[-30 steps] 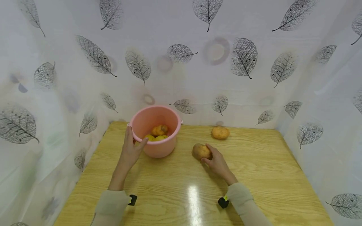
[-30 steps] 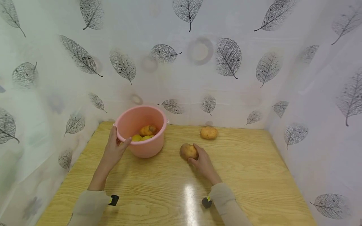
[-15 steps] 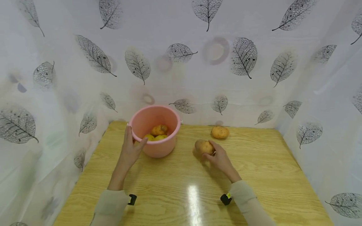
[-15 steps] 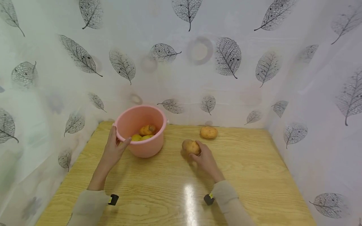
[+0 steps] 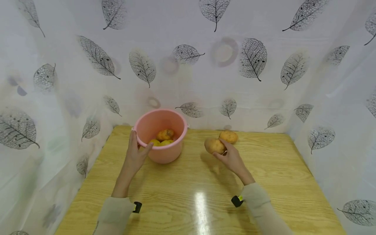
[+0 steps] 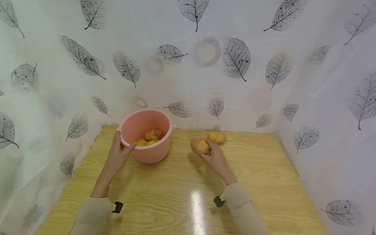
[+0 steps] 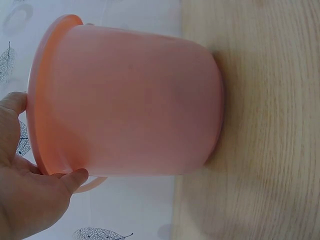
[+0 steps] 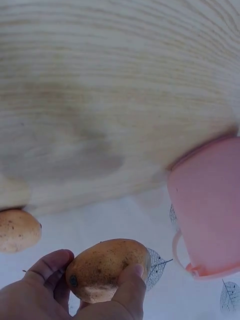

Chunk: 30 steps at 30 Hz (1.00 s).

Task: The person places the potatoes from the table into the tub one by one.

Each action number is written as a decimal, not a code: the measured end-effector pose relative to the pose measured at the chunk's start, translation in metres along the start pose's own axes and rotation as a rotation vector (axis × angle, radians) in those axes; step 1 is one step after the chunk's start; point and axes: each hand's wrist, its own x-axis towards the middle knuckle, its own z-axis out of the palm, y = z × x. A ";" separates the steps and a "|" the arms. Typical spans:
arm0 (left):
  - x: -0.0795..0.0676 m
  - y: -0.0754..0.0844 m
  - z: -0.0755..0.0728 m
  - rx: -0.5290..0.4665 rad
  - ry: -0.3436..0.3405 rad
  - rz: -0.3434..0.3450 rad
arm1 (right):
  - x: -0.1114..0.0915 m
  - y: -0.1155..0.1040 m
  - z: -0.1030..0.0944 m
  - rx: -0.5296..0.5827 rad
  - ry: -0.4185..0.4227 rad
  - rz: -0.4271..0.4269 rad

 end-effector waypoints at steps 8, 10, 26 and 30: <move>-0.001 0.004 -0.001 -0.009 -0.012 -0.005 | 0.010 -0.012 -0.015 -0.016 0.011 -0.004; -0.001 0.004 -0.001 -0.009 -0.013 -0.005 | 0.012 -0.014 -0.018 -0.021 0.018 -0.015; -0.002 0.004 0.000 -0.005 -0.009 0.008 | 0.028 -0.043 -0.039 0.030 0.022 -0.055; -0.001 0.003 0.000 0.000 -0.004 0.010 | 0.033 -0.051 -0.042 0.027 0.021 -0.066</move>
